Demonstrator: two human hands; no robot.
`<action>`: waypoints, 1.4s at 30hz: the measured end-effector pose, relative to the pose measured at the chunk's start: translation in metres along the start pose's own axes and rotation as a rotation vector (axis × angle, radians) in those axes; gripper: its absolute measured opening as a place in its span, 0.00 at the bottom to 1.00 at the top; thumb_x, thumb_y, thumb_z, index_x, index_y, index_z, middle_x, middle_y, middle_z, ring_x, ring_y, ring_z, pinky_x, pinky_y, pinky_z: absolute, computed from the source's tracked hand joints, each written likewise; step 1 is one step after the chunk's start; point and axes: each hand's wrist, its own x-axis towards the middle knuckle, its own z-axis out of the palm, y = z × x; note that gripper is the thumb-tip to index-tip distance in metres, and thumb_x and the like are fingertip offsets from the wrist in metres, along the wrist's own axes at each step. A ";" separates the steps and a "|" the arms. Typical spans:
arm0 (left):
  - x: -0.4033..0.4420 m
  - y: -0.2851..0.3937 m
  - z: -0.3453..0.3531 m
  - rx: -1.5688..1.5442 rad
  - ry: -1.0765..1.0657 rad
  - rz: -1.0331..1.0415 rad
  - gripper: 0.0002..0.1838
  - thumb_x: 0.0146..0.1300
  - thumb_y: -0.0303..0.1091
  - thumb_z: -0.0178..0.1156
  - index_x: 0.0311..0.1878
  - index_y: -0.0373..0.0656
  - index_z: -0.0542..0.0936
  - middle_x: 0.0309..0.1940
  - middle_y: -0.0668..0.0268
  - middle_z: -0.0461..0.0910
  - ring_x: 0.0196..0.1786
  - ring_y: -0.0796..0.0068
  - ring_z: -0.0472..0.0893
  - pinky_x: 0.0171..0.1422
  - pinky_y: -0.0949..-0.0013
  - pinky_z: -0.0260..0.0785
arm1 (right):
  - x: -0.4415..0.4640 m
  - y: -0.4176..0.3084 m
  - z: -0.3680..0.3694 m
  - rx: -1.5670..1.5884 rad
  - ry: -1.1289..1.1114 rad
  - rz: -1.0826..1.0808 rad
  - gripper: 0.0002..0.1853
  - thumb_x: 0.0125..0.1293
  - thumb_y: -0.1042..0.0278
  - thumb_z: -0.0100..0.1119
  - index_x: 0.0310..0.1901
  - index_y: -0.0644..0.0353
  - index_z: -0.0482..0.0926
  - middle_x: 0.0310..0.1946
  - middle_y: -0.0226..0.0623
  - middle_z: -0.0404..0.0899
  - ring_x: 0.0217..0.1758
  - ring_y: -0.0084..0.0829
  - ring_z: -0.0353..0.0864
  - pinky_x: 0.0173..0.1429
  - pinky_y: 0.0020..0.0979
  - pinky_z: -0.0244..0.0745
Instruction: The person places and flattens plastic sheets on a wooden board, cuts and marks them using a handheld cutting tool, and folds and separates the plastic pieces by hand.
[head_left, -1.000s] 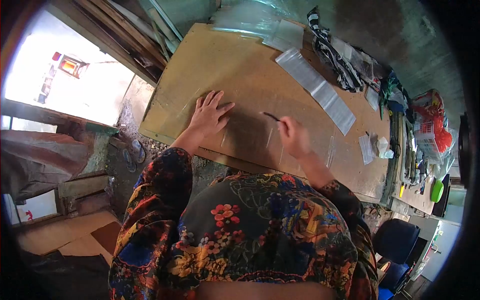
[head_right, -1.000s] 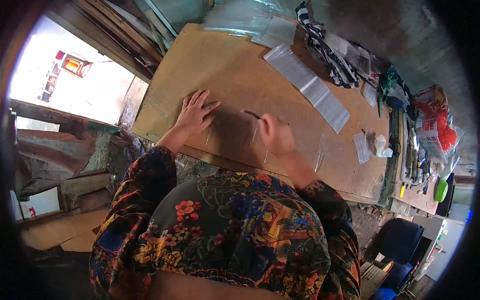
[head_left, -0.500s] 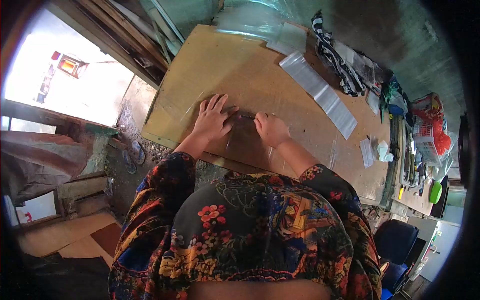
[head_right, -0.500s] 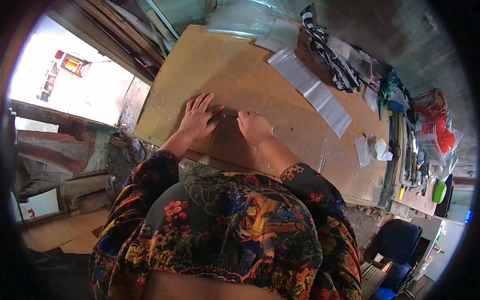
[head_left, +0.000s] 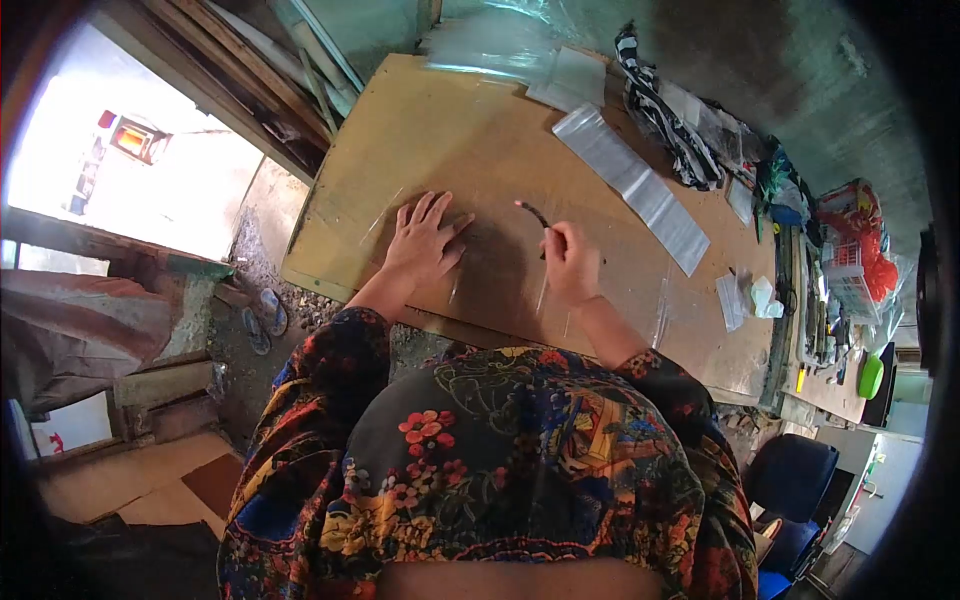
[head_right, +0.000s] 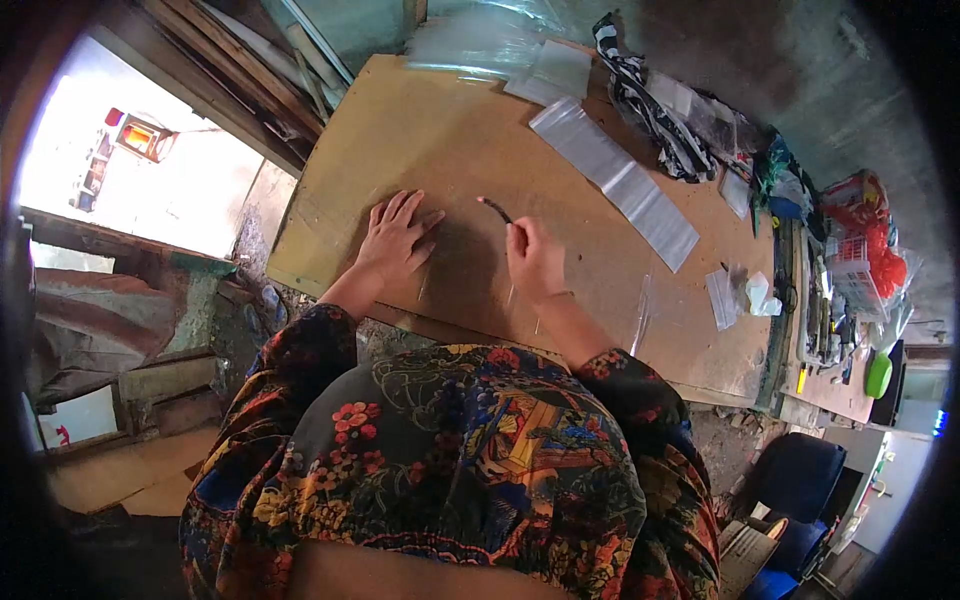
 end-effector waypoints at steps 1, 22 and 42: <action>0.000 0.000 0.001 -0.014 0.013 0.004 0.23 0.58 0.45 0.48 0.59 0.59 0.67 0.63 0.60 0.53 0.66 0.57 0.51 0.66 0.53 0.41 | -0.003 0.003 -0.005 -0.002 0.004 0.001 0.04 0.59 0.72 0.52 0.30 0.63 0.70 0.21 0.40 0.74 0.22 0.35 0.76 0.27 0.31 0.69; -0.009 0.007 -0.004 0.054 0.146 0.262 0.29 0.51 0.51 0.54 0.58 0.53 0.67 0.65 0.61 0.50 0.68 0.60 0.48 0.66 0.41 0.35 | -0.086 0.065 -0.205 0.482 0.851 0.351 0.05 0.63 0.69 0.48 0.34 0.61 0.69 0.25 0.34 0.75 0.28 0.21 0.74 0.32 0.22 0.68; -0.015 0.098 0.030 -0.272 0.158 0.249 0.10 0.50 0.30 0.55 0.37 0.46 0.78 0.42 0.61 0.76 0.50 0.60 0.73 0.52 0.60 0.65 | -0.181 0.199 -0.337 -0.942 0.519 0.546 0.06 0.58 0.65 0.52 0.31 0.57 0.72 0.32 0.41 0.74 0.39 0.44 0.72 0.43 0.39 0.68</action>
